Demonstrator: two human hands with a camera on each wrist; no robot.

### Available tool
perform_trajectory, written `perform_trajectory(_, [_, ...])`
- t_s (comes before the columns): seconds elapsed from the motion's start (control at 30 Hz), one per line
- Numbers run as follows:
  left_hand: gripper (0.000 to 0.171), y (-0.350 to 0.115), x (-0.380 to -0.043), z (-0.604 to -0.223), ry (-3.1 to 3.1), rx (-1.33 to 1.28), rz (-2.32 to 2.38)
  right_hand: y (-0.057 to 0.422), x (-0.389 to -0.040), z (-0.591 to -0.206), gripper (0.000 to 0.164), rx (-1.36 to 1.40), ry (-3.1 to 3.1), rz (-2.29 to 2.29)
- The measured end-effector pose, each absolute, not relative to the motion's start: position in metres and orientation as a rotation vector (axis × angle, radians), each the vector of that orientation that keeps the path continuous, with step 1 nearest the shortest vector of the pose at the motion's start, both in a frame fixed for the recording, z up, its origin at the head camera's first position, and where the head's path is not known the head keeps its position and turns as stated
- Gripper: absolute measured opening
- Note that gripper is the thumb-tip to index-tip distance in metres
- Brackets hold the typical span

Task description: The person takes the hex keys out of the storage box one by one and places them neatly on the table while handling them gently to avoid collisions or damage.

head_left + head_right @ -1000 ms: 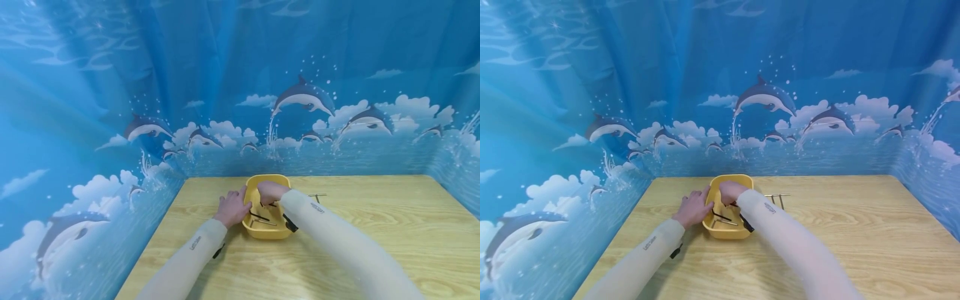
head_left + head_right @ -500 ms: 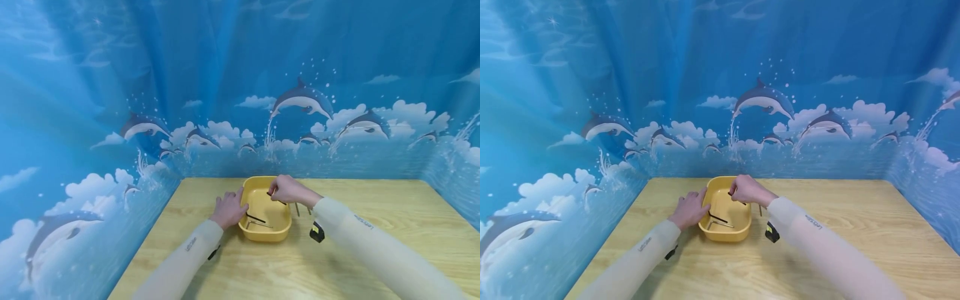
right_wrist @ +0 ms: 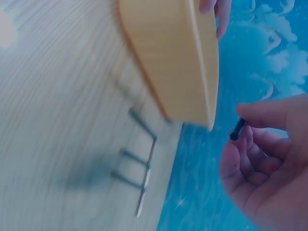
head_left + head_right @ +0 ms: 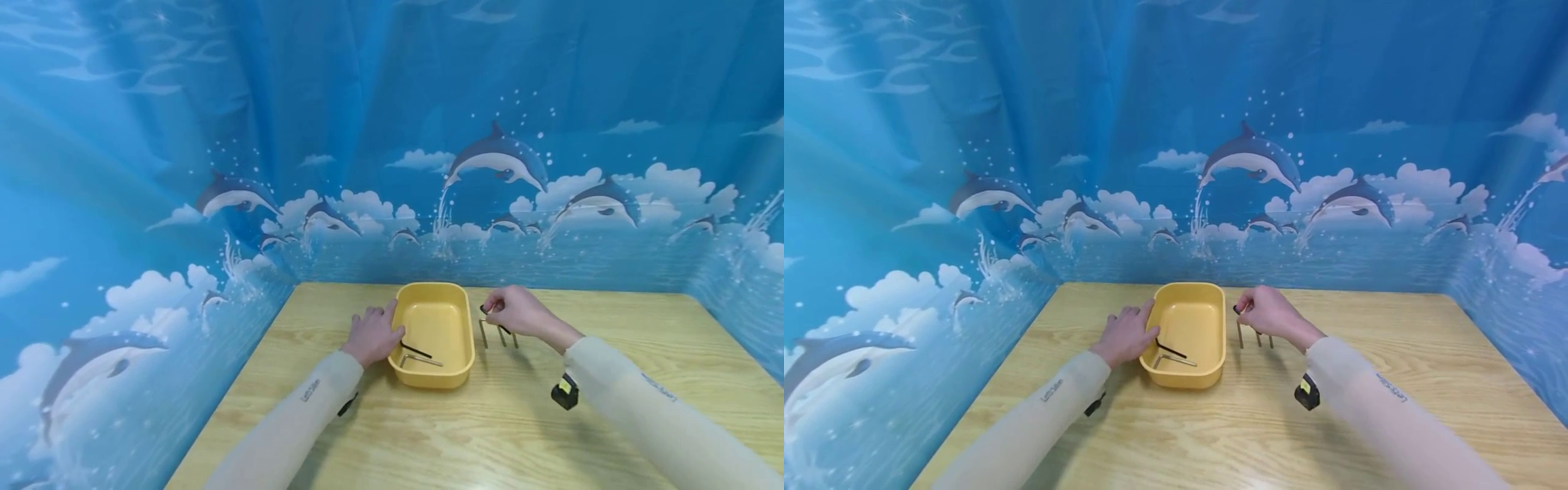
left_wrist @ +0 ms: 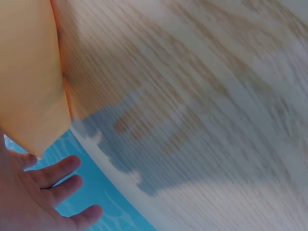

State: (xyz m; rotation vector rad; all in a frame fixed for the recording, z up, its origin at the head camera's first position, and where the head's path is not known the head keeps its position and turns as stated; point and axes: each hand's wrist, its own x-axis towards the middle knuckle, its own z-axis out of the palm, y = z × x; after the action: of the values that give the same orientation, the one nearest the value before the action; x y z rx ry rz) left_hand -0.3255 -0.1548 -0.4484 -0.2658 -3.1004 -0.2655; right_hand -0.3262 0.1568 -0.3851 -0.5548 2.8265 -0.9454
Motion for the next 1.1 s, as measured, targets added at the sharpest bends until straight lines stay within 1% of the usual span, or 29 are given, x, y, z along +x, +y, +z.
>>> perform_trajectory(0.17, [0.068, -0.155, -0.325, -0.446, -3.107, -0.258, -0.268, 0.177, -0.326, -0.395, 0.018, -0.450, 2.850, -0.945])
perform_trajectory(0.33, [0.068, -0.155, -0.325, -0.445, -3.110, -0.251, -0.270, 0.195, -0.326, -0.405, 0.022, -0.405, 2.873, -0.919])
perform_trajectory(0.6, [0.068, -0.154, -0.323, -0.445, -3.108, -0.272, -0.288, 0.219, -0.330, -0.428, 0.020, -0.298, 2.902, -0.837])
perform_trajectory(0.87, [0.068, -0.156, -0.321, -0.446, -3.111, -0.263, -0.296, 0.229, -0.338, -0.445, 0.013, -0.212, 2.891, -0.811])
perform_trajectory(1.1, [0.067, -0.155, -0.321, -0.445, -3.096, -0.270, -0.321, 0.232, -0.341, -0.452, 0.015, -0.129, 2.864, -0.848])
